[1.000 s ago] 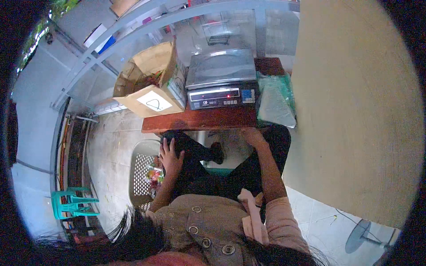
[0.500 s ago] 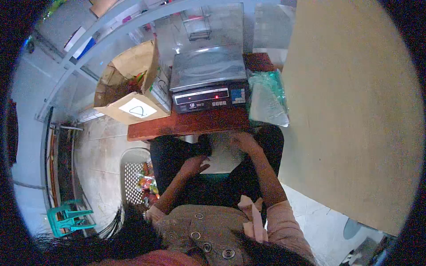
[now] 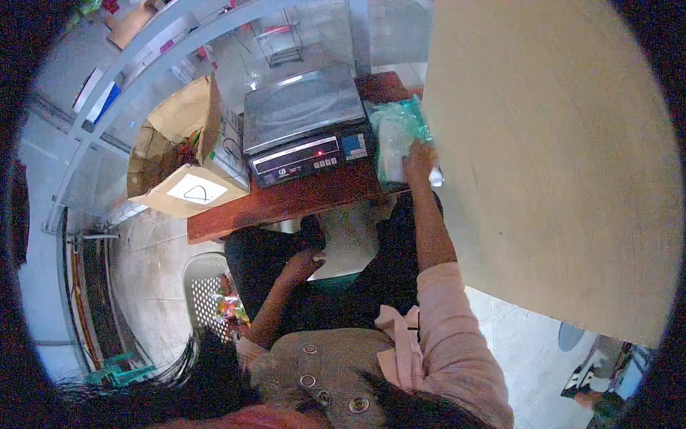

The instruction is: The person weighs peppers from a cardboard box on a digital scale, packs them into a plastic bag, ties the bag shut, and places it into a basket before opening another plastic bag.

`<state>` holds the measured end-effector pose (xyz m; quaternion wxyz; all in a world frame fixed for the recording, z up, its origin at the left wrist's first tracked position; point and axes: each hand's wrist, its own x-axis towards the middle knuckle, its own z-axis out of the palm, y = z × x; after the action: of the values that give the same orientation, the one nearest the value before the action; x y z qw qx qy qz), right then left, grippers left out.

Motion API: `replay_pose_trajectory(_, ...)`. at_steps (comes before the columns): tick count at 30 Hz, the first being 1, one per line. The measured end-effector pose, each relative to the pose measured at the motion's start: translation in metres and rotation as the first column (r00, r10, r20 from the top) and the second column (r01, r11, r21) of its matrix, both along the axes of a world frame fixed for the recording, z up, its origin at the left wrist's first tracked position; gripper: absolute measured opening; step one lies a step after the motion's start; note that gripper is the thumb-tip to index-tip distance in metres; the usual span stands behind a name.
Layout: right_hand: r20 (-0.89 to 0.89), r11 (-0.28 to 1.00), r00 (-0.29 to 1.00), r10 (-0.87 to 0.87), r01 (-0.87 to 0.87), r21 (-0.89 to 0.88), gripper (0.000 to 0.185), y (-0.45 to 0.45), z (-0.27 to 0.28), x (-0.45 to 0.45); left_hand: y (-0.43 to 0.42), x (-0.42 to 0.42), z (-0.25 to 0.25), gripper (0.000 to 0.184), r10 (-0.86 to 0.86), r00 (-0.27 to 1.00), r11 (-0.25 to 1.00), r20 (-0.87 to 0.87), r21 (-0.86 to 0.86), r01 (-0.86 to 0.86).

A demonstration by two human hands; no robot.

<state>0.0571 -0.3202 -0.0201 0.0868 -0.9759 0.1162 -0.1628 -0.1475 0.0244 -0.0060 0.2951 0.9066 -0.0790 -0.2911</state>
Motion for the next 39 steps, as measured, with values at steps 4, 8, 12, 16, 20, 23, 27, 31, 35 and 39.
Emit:
replay_pose_trajectory(4,0.164,0.996,0.983,0.08,-0.072,-0.055,0.045,-0.002,-0.012,0.007,0.003,0.001,-0.013,0.034,0.036,0.999,0.999,0.017,-0.027,-0.035)
replay_pose_trajectory(8,0.135,0.996,0.99,0.032,-0.043,0.079,0.029,-0.01,-0.02,0.016,0.001,-0.004,-0.008,0.034,0.001,1.0,1.0,0.009,0.001,-0.001)
replay_pose_trajectory(12,0.523,0.999,0.852,-0.008,0.032,-0.037,0.01,-0.014,-0.016,0.017,0.007,-0.002,-0.022,0.034,0.017,1.0,1.0,0.017,-0.012,-0.017)
replay_pose_trajectory(16,0.28,0.974,0.946,0.164,-0.2,0.106,0.012,0.007,0.012,-0.01,-0.002,-0.005,0.003,0.034,0.032,0.999,0.998,0.024,0.05,-0.033)
replay_pose_trajectory(20,-0.142,0.905,0.908,0.393,-0.355,0.236,0.017,0.028,0.015,-0.063,0.001,-0.006,0.0,0.033,0.025,0.997,0.997,0.075,0.065,-0.03)
replay_pose_trajectory(23,-0.132,0.931,0.928,0.35,-0.329,0.158,0.024,0.03,0.028,-0.071,0.002,-0.004,-0.008,0.033,-0.029,0.992,0.999,0.126,0.043,0.023)
replay_pose_trajectory(27,0.009,0.952,0.956,0.292,-0.29,-0.096,0.032,0.032,0.034,-0.072,0.011,-0.004,-0.025,0.033,-0.015,0.992,0.997,0.123,-0.069,0.023)
replay_pose_trajectory(31,0.147,0.968,0.957,0.249,-0.243,-0.06,0.031,0.036,0.012,-0.052,0.01,-0.001,-0.023,0.033,-0.015,0.998,0.999,0.062,-0.031,0.017)
replay_pose_trajectory(35,-0.007,0.947,0.987,0.161,-0.152,0.283,0.034,0.026,0.012,-0.026,0.008,0.001,-0.021,0.033,0.025,1.0,1.0,-0.017,-0.018,-0.026)
replay_pose_trajectory(39,0.092,0.985,0.98,0.174,-0.174,-0.013,0.037,0.021,-0.013,-0.018,0.009,-0.002,-0.024,0.035,0.041,0.999,0.999,-0.024,-0.035,-0.042)
